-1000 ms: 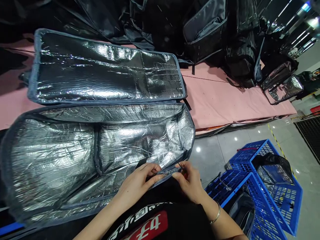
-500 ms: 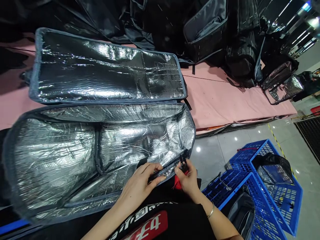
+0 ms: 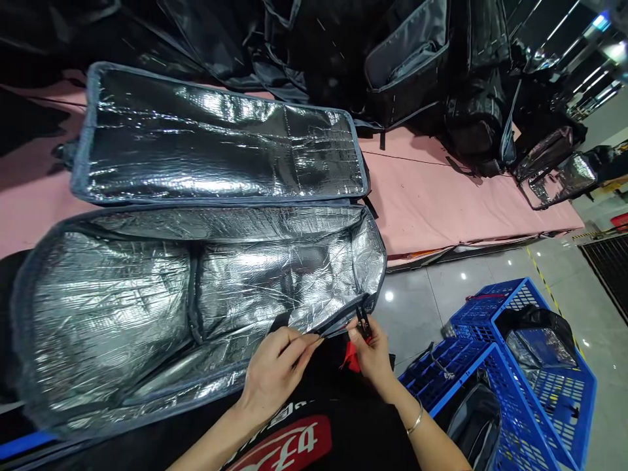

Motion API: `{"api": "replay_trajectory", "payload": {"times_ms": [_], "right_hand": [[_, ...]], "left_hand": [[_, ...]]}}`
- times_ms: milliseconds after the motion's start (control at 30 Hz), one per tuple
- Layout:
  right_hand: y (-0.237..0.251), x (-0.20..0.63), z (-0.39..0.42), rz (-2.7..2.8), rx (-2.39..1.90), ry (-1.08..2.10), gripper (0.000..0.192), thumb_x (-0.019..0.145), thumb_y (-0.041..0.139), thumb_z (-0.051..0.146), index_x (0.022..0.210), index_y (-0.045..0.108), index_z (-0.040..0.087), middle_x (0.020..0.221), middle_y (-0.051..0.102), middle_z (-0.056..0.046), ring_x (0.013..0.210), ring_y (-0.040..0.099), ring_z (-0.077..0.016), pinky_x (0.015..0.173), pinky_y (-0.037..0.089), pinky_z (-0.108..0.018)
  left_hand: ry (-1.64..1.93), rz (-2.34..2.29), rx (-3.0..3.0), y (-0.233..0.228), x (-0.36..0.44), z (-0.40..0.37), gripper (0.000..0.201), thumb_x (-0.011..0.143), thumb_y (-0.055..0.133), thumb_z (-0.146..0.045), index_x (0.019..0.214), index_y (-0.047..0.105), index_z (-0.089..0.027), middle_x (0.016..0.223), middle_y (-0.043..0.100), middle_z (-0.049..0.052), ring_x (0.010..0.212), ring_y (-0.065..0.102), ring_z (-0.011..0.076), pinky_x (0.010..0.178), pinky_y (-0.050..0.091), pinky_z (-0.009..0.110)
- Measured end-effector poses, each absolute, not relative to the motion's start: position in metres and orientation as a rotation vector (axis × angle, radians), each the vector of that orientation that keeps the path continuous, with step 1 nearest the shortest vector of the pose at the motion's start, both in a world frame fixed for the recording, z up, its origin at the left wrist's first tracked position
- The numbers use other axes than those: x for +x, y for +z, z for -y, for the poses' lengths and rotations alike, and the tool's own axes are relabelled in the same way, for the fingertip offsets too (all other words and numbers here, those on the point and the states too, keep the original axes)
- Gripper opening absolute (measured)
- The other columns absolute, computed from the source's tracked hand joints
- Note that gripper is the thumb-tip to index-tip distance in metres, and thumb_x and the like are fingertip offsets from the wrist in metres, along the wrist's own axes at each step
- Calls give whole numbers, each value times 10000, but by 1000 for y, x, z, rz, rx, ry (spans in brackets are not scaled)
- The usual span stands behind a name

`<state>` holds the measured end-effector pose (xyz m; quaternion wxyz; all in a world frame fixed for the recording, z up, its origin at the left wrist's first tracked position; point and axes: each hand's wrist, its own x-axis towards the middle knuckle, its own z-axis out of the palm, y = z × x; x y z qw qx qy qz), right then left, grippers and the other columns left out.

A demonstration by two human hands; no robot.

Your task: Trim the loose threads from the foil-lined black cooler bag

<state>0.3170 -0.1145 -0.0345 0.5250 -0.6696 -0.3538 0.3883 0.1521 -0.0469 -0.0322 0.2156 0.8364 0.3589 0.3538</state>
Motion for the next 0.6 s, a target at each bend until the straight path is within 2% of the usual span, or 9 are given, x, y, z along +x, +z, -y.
{"api": "replay_trajectory", "payload": {"times_ms": [167, 300, 467, 600], "right_hand": [[-18, 314, 116, 920, -1794, 937, 238, 842, 529, 391, 958, 512, 184, 653, 608, 7, 586, 537, -135, 594, 412, -262], [-14, 305, 105, 923, -1849, 874, 240, 800, 584, 386, 888, 464, 198, 670, 575, 28, 569, 514, -120, 570, 404, -244], [-24, 300, 96, 918, -1804, 771, 168, 798, 551, 335, 818, 449, 203, 689, 475, 41, 605, 455, -106, 600, 397, -236], [-31, 301, 96, 815, -1683, 809, 200, 772, 577, 351, 799, 441, 207, 691, 436, 37, 616, 427, -107, 600, 391, -236]], "left_hand": [[1069, -838, 2566, -38, 153, 46, 213, 828, 511, -96, 648, 578, -190, 589, 478, -1, 592, 417, 129, 538, 285, 283], [1006, -699, 2677, -42, 151, 47, 210, 829, 502, -85, 670, 578, -200, 593, 483, -4, 629, 435, 140, 563, 292, 301], [935, -669, 2711, -44, 149, 46, 219, 858, 457, -108, 731, 597, -220, 612, 499, -8, 646, 465, 134, 588, 327, 300], [963, -804, 2603, -42, 150, 47, 237, 858, 474, -124, 650, 561, -196, 591, 482, -7, 591, 446, 125, 545, 320, 288]]}}
